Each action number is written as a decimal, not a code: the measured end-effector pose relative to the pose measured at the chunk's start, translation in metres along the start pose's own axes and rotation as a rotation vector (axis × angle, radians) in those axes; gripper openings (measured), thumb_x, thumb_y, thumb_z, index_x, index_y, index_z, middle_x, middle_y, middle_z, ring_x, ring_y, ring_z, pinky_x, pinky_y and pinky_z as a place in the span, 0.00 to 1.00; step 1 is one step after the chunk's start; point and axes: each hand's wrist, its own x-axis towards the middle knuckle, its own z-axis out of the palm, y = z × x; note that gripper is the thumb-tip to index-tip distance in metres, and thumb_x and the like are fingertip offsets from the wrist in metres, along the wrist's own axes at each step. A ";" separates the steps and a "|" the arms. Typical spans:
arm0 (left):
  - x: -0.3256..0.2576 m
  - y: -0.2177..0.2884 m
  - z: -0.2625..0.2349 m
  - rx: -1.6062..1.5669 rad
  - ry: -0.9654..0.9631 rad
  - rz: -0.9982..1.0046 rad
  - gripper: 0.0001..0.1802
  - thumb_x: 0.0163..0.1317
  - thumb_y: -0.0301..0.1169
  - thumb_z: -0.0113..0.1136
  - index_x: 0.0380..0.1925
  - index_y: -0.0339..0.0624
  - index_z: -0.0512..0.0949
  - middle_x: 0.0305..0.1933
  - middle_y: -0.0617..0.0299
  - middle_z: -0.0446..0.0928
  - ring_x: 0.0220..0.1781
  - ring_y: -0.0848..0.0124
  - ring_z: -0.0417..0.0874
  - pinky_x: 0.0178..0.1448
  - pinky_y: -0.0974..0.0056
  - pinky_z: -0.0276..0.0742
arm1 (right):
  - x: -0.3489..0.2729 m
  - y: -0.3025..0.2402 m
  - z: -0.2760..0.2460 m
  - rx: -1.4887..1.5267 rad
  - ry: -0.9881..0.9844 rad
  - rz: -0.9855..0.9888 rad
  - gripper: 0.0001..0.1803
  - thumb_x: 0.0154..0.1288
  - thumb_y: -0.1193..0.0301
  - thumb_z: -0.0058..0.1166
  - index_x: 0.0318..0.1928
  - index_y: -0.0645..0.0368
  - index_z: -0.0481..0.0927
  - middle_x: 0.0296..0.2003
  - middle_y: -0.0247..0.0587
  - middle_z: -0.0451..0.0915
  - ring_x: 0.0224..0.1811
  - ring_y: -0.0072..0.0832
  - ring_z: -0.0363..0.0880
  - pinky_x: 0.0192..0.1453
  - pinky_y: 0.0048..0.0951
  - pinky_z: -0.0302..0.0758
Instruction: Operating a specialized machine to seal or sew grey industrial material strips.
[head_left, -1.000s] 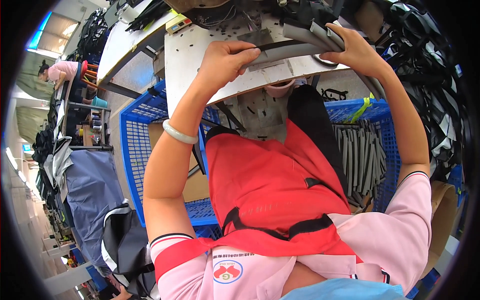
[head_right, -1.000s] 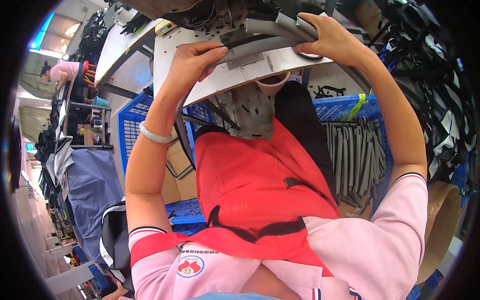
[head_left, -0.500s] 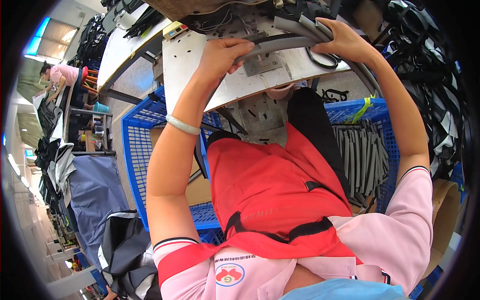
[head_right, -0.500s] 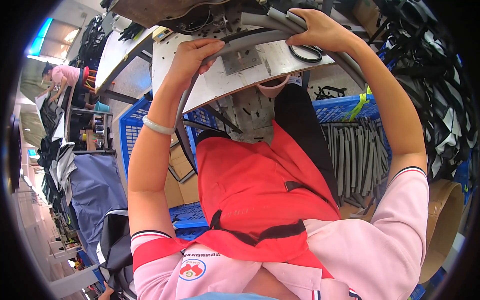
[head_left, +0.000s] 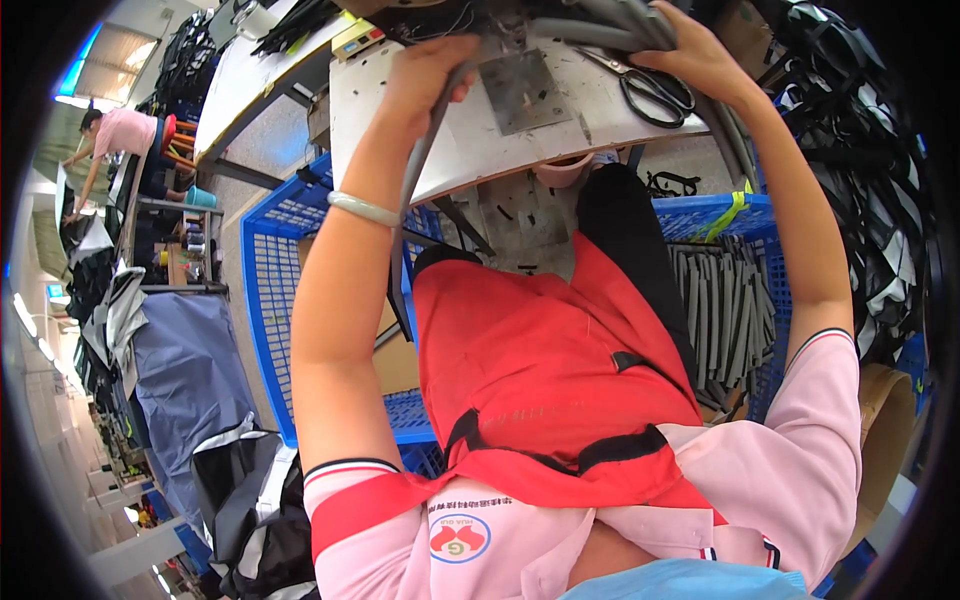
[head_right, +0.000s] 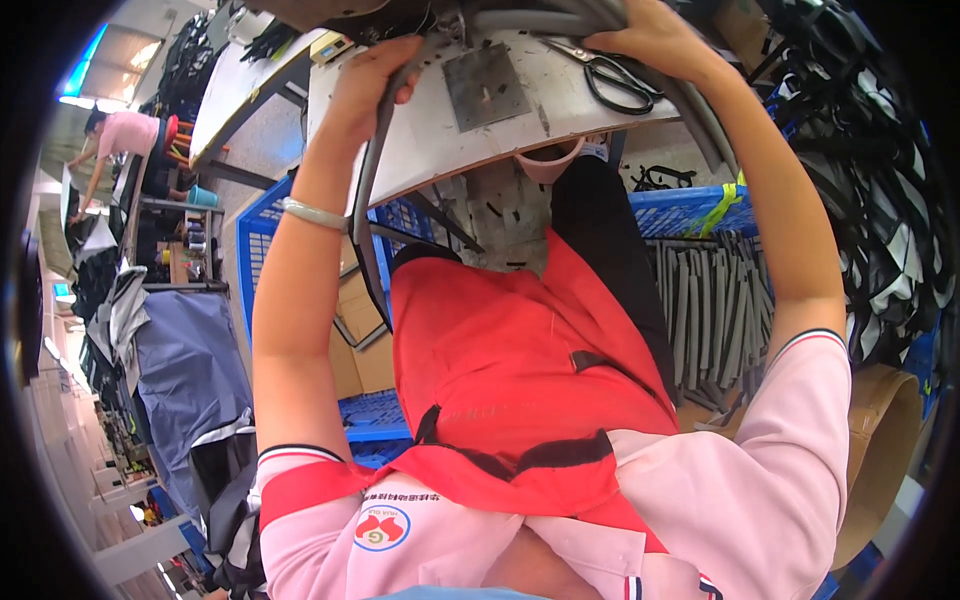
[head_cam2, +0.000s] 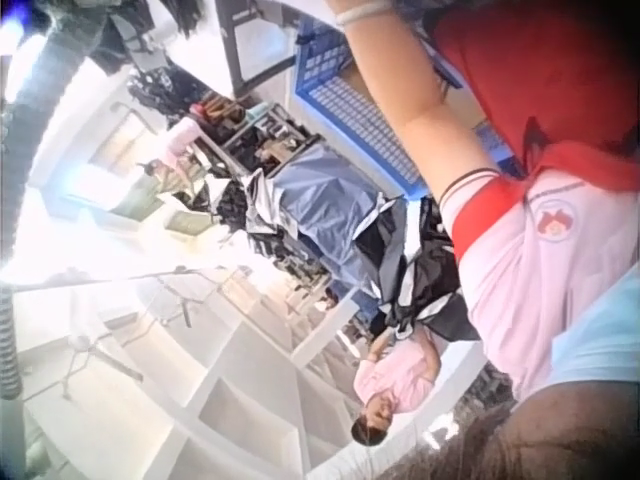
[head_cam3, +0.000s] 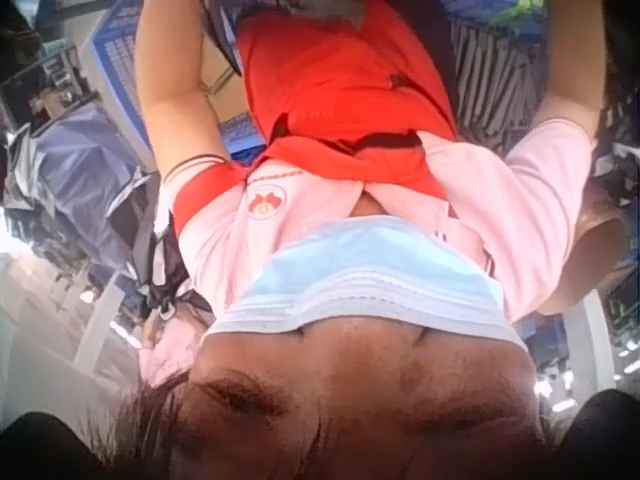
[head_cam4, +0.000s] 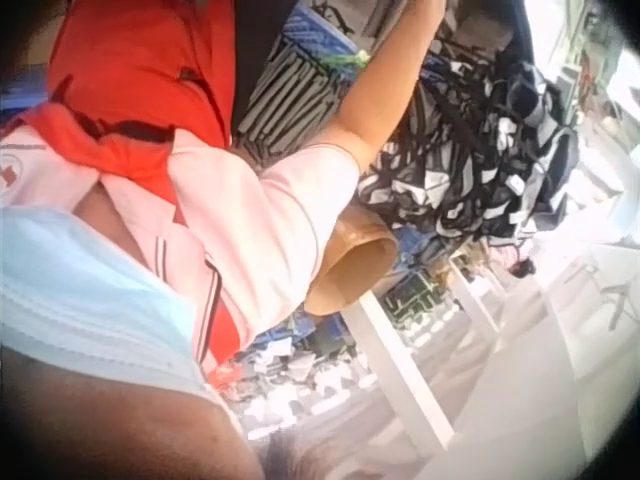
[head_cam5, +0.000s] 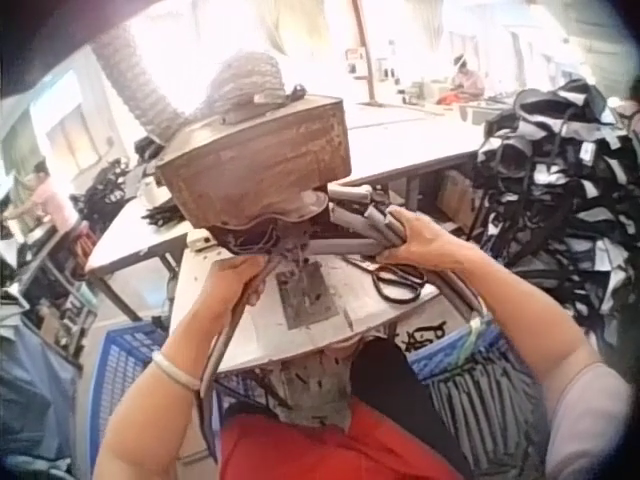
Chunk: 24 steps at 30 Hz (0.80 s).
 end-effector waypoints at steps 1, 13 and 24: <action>-0.004 0.003 -0.006 -0.041 0.045 0.037 0.13 0.62 0.30 0.59 0.42 0.33 0.81 0.26 0.58 0.79 0.21 0.77 0.74 0.26 0.73 0.69 | -0.009 0.003 -0.003 0.057 0.113 0.027 0.30 0.53 0.64 0.66 0.54 0.64 0.71 0.40 0.43 0.80 0.44 0.27 0.76 0.56 0.28 0.70; -0.073 -0.018 0.071 0.113 -0.270 -0.002 0.12 0.60 0.31 0.60 0.33 0.30 0.82 0.27 0.56 0.82 0.30 0.70 0.82 0.39 0.68 0.78 | -0.095 -0.119 0.145 -0.574 -0.542 -0.474 0.14 0.50 0.70 0.56 0.38 0.59 0.74 0.39 0.48 0.77 0.47 0.39 0.77 0.52 0.38 0.72; -0.141 -0.075 0.012 0.331 -0.219 0.008 0.19 0.66 0.37 0.58 0.48 0.32 0.77 0.33 0.57 0.80 0.33 0.72 0.80 0.38 0.68 0.74 | -0.083 -0.057 0.012 -0.112 -0.091 -0.151 0.29 0.49 0.68 0.62 0.52 0.67 0.73 0.37 0.56 0.80 0.41 0.45 0.80 0.49 0.36 0.73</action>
